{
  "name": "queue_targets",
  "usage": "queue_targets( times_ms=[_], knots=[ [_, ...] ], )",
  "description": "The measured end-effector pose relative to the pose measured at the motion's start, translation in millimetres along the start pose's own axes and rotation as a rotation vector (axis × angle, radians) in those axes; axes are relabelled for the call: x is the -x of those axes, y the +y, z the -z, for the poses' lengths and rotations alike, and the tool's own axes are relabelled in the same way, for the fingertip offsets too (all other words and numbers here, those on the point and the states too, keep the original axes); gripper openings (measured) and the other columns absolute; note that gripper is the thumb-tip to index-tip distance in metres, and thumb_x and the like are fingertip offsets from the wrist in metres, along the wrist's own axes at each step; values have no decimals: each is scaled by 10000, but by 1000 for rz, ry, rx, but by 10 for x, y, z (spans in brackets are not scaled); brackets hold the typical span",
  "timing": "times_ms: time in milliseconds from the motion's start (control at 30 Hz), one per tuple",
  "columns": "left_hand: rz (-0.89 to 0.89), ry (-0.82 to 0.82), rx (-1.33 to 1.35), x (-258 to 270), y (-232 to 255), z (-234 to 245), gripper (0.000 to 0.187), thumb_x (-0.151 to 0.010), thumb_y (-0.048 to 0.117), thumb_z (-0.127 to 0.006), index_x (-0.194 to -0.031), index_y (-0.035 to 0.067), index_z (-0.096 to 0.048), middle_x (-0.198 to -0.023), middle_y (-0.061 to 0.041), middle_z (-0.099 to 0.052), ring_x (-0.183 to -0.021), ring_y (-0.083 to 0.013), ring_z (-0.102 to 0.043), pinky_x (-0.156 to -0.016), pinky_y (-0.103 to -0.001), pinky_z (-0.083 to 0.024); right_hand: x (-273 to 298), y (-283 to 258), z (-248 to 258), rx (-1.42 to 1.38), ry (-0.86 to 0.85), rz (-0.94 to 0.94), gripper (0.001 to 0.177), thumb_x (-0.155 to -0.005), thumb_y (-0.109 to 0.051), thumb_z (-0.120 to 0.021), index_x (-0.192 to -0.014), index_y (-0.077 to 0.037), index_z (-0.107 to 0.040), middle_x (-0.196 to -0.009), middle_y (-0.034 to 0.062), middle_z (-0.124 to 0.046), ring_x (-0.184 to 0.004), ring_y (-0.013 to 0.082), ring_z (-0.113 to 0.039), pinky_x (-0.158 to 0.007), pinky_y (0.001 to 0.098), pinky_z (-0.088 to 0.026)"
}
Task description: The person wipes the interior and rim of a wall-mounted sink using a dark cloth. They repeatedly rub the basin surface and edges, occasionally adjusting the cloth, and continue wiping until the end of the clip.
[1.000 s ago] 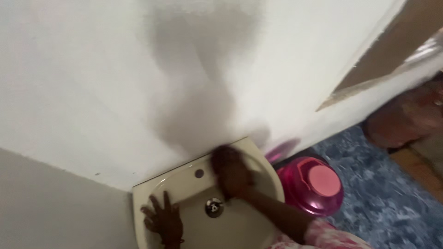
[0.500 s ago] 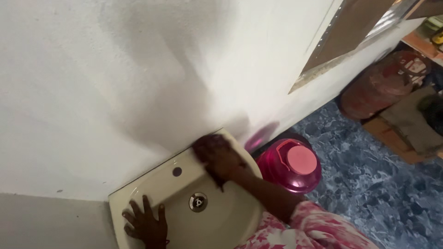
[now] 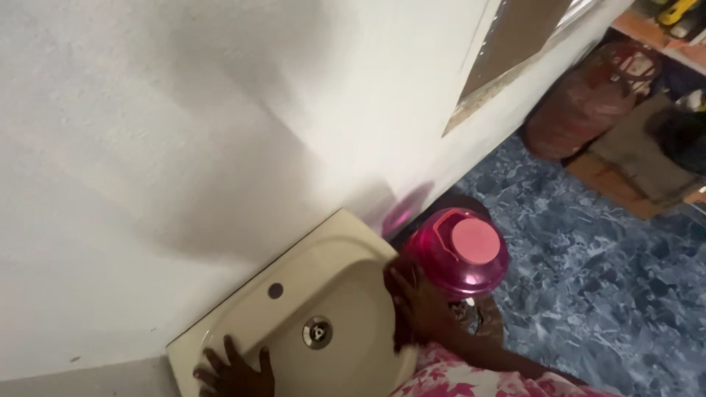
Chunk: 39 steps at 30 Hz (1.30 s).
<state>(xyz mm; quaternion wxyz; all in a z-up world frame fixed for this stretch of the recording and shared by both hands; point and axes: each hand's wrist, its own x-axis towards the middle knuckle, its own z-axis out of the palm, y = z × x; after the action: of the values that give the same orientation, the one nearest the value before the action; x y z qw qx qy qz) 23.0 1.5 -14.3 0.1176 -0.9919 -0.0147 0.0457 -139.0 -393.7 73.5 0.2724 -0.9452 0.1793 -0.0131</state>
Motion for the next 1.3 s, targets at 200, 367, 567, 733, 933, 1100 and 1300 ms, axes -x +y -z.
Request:
queue_targets(
  times_ms=[200, 367, 567, 733, 933, 1100, 1300],
  knots=[
    [-24, 155, 295, 92, -2, 1, 943, -790, 707, -594, -1588, 240, -406, -1703, -224, -257, -1544, -578, -145, -1154, -742, -174, -1266, -113, 27, 61, -62, 239, 665, -952, -482, -593, -1549, -226, -450, -1528, 260, -443, -1311, 461, -488, -1032, 559, -456],
    [-4, 167, 332, 127, 27, 1, 926, -810, 683, -624, -1601, 248, -419, -1717, -201, -245, -1568, -547, -132, -1159, -747, -157, -2060, -284, -9, 15, -47, 364, 756, -786, -577, -772, -1420, -243, -532, -1414, 320, -423, -1242, 503, -494, -1049, 525, -457],
    [-50, 189, 428, 195, -34, 112, 925, -810, 597, -686, -1617, 239, -409, -1737, -193, -232, -1582, -536, -110, -1160, -752, -162, -1419, -105, -108, -43, 20, 201, 683, -922, -470, -694, -1514, -190, -500, -1474, 278, -490, -1220, 505, -560, -1023, 540, -486],
    [-76, 219, 415, 219, -58, 164, 913, -835, 570, -701, -1635, 241, -407, -1744, -188, -238, -1581, -534, -129, -1168, -740, -175, -384, 133, -48, -71, 94, 166, 757, -809, -324, -726, -1508, -159, -488, -1513, 363, -364, -1255, 548, -494, -1044, 544, -459],
    [-86, 229, 428, 292, -77, 173, 896, -838, 554, -716, -1627, 252, -419, -1751, -162, -238, -1590, -507, -143, -1193, -711, -177, 764, 75, -392, 53, 228, 293, 656, -861, -426, -746, -1454, -218, -558, -1608, 341, -187, -1442, 622, -143, -1159, 682, -174],
    [-94, 255, 492, 320, -76, 122, 937, -839, 557, -726, -1650, 250, -374, -1754, -169, -217, -1598, -505, -116, -1200, -722, -149, 1090, 96, -665, -94, 207, 232, 729, -947, -418, -676, -1572, -134, -427, -1662, 348, -141, -1501, 629, -109, -1187, 705, -155],
    [-96, 181, 403, 318, -60, 234, 1034, -785, 576, -752, -1658, 224, -324, -1735, -193, -187, -1566, -523, -122, -1201, -695, -158, 472, 136, -396, -249, 250, 195, 686, -920, -332, -634, -1564, -205, -435, -1667, 344, -156, -1468, 554, -272, -1165, 635, -319]
  ],
)
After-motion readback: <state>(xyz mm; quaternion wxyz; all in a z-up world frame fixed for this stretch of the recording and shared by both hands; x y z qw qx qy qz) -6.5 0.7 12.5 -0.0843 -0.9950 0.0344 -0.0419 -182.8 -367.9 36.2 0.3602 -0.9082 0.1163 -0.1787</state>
